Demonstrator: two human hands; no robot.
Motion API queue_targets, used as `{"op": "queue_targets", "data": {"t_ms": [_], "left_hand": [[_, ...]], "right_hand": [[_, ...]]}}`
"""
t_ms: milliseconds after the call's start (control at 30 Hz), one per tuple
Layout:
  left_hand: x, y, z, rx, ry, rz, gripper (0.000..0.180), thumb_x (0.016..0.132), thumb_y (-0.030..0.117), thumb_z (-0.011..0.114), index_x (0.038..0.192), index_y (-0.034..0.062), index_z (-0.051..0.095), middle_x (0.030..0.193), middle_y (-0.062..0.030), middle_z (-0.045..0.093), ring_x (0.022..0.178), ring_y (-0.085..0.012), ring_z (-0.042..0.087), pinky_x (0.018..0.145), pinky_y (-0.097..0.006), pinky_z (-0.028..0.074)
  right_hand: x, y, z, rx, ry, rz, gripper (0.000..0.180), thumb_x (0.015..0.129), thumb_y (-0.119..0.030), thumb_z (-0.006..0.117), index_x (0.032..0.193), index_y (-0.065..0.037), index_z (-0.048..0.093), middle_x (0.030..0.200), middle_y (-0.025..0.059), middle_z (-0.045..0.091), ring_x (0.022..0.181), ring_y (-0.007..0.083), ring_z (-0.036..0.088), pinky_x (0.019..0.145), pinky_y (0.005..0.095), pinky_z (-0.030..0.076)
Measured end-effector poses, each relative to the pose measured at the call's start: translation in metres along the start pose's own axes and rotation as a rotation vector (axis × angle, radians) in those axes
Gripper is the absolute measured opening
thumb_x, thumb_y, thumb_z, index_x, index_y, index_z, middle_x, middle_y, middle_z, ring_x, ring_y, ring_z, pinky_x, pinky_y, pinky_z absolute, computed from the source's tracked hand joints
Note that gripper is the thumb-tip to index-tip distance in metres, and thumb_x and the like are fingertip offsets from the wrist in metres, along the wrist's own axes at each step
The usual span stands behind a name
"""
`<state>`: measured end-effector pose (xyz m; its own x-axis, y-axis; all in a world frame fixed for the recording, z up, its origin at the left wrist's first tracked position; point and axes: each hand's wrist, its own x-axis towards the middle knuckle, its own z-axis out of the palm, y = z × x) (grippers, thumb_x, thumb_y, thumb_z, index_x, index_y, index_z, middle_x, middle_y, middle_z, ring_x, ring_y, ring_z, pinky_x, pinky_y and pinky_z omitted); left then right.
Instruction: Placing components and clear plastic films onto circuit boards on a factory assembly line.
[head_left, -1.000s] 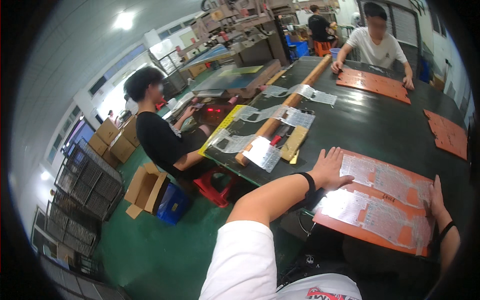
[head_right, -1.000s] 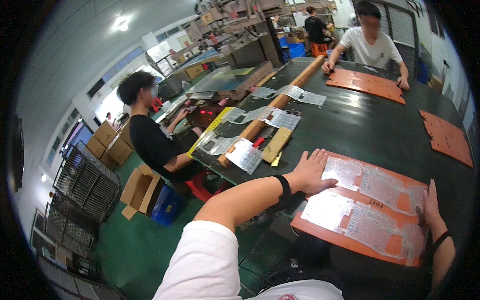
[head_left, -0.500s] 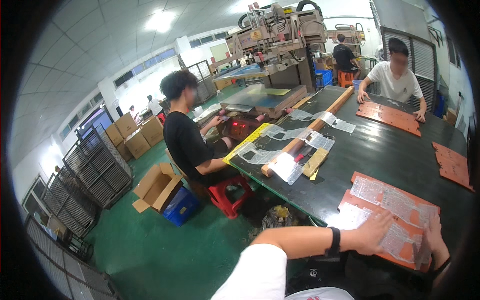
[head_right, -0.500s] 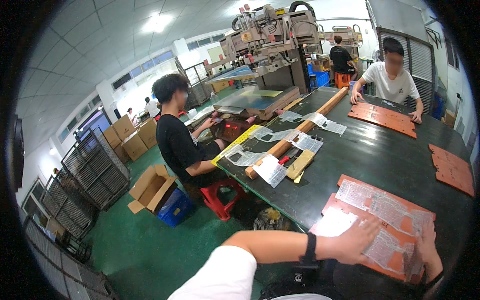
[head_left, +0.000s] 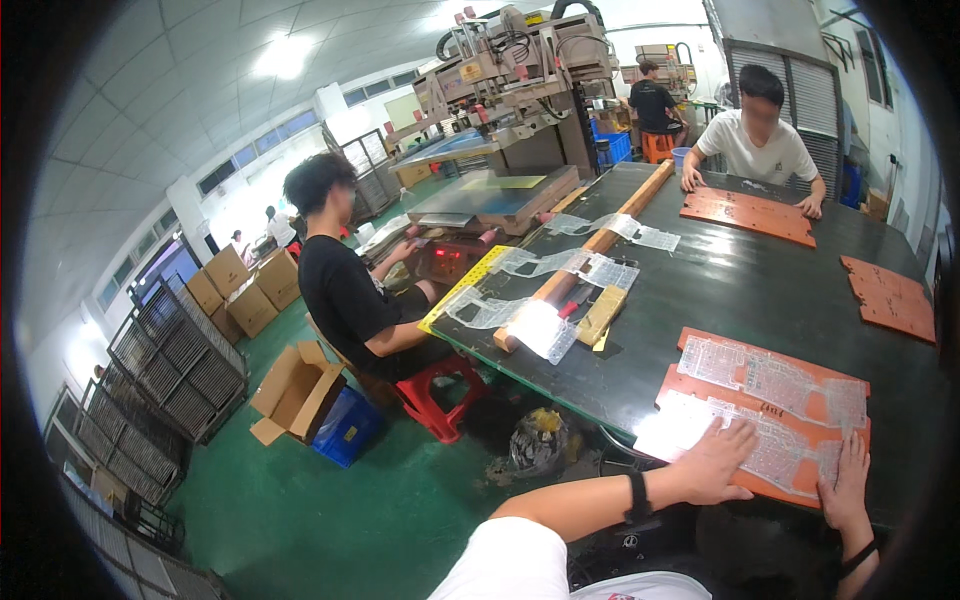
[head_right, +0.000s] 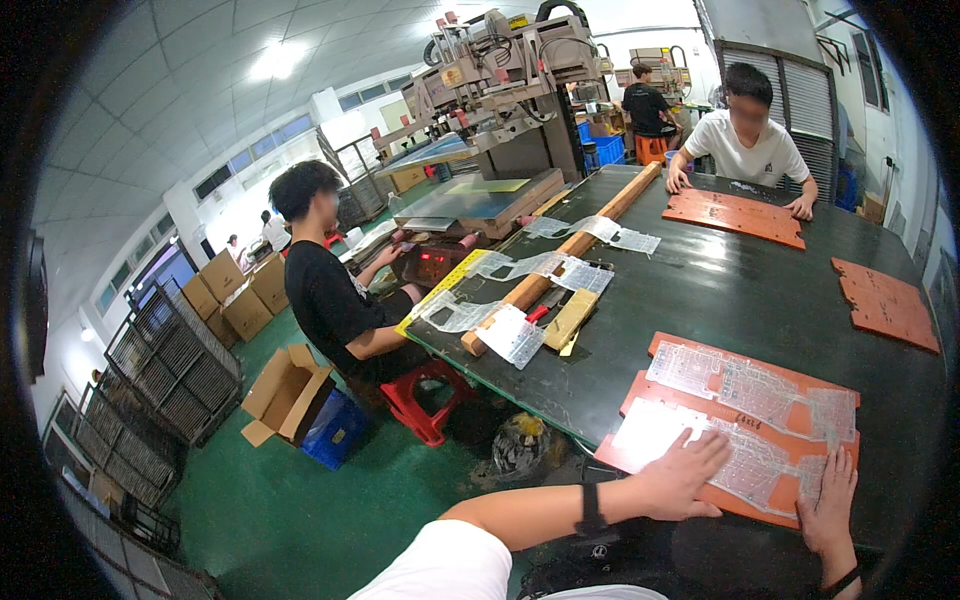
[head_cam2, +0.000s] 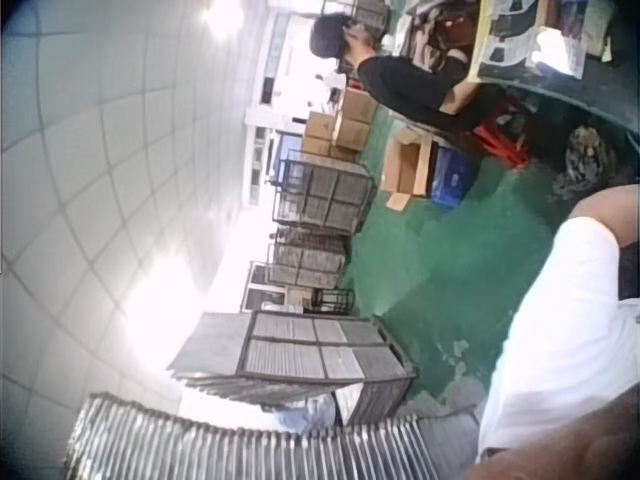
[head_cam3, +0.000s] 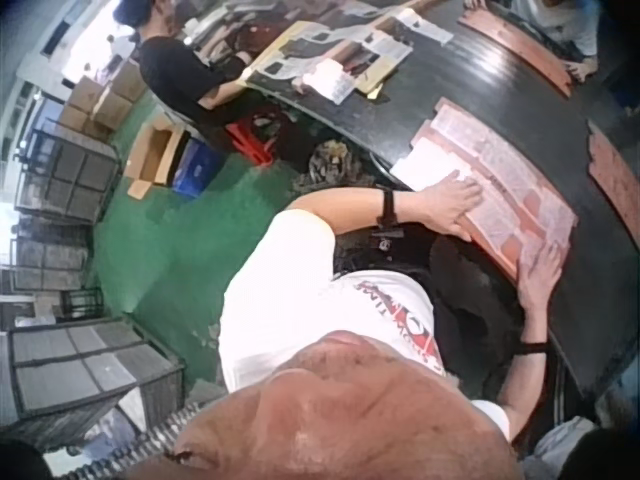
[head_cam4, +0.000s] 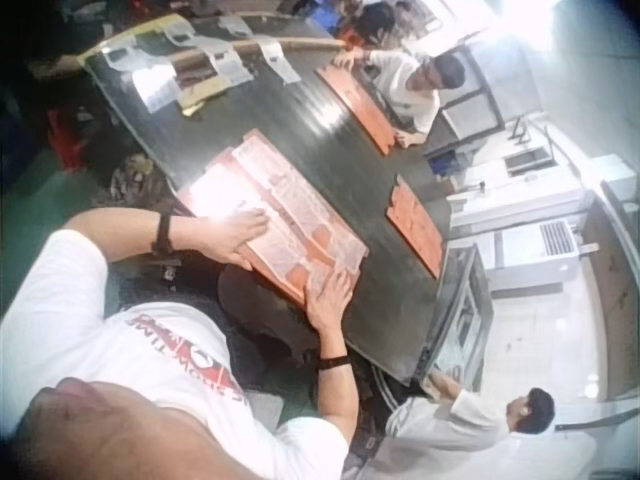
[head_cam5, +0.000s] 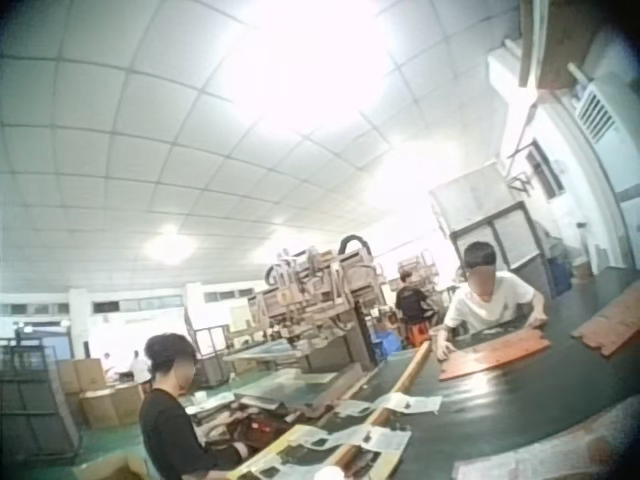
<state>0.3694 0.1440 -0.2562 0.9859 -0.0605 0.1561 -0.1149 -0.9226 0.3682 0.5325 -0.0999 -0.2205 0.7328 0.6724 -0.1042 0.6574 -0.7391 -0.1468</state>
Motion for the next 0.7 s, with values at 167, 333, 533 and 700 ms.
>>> {"op": "queue_targets", "data": {"t_ms": [167, 333, 533, 700], "left_hand": [[-0.036, -0.032, -0.019, 0.131, 0.046, -0.084, 0.087, 0.079, 0.054, 0.054, 0.132, -0.0094, 0.028, 0.139, -0.0258, 0.028, 0.133, -0.0354, 0.023, 0.105, -0.052, 0.02], [-0.061, -0.054, -0.025, 0.241, 0.099, -0.122, 0.086, 0.078, 0.054, 0.055, 0.131, -0.0089, 0.03, 0.138, -0.0253, 0.031, 0.131, -0.0349, 0.027, 0.102, -0.051, 0.026], [-0.062, -0.058, -0.026, 0.21, 0.128, -0.099, 0.085, 0.077, 0.053, 0.056, 0.13, -0.009, 0.032, 0.137, -0.0245, 0.033, 0.13, -0.0349, 0.028, 0.101, -0.052, 0.025], [-0.063, -0.061, -0.021, 0.173, 0.173, -0.086, 0.085, 0.077, 0.054, 0.056, 0.13, -0.0089, 0.033, 0.137, -0.0243, 0.033, 0.131, -0.0352, 0.027, 0.101, -0.053, 0.025]], "right_hand": [[0.0, -0.001, -0.003, -0.009, -0.019, 0.053, 0.077, 0.079, -0.031, 0.048, 0.14, 0.003, 0.016, 0.147, 0.0203, 0.014, 0.137, 0.0346, 0.009, 0.111, 0.0461, 0.003], [0.0, 0.002, -0.001, 0.005, -0.001, 0.013, 0.079, 0.076, -0.027, 0.049, 0.14, 0.004, 0.014, 0.147, 0.0214, 0.011, 0.137, 0.0357, 0.006, 0.111, 0.0453, 0.0], [0.003, -0.001, -0.004, -0.021, -0.028, -0.001, 0.079, 0.076, -0.03, 0.045, 0.141, 0.003, 0.012, 0.147, 0.0215, 0.01, 0.137, 0.0358, 0.005, 0.111, 0.0447, 0.001], [0.003, -0.001, -0.002, -0.03, -0.031, 0.06, 0.079, 0.076, -0.03, 0.045, 0.141, 0.002, 0.012, 0.148, 0.0202, 0.009, 0.138, 0.0346, 0.004, 0.111, 0.0443, 0.001]]}}
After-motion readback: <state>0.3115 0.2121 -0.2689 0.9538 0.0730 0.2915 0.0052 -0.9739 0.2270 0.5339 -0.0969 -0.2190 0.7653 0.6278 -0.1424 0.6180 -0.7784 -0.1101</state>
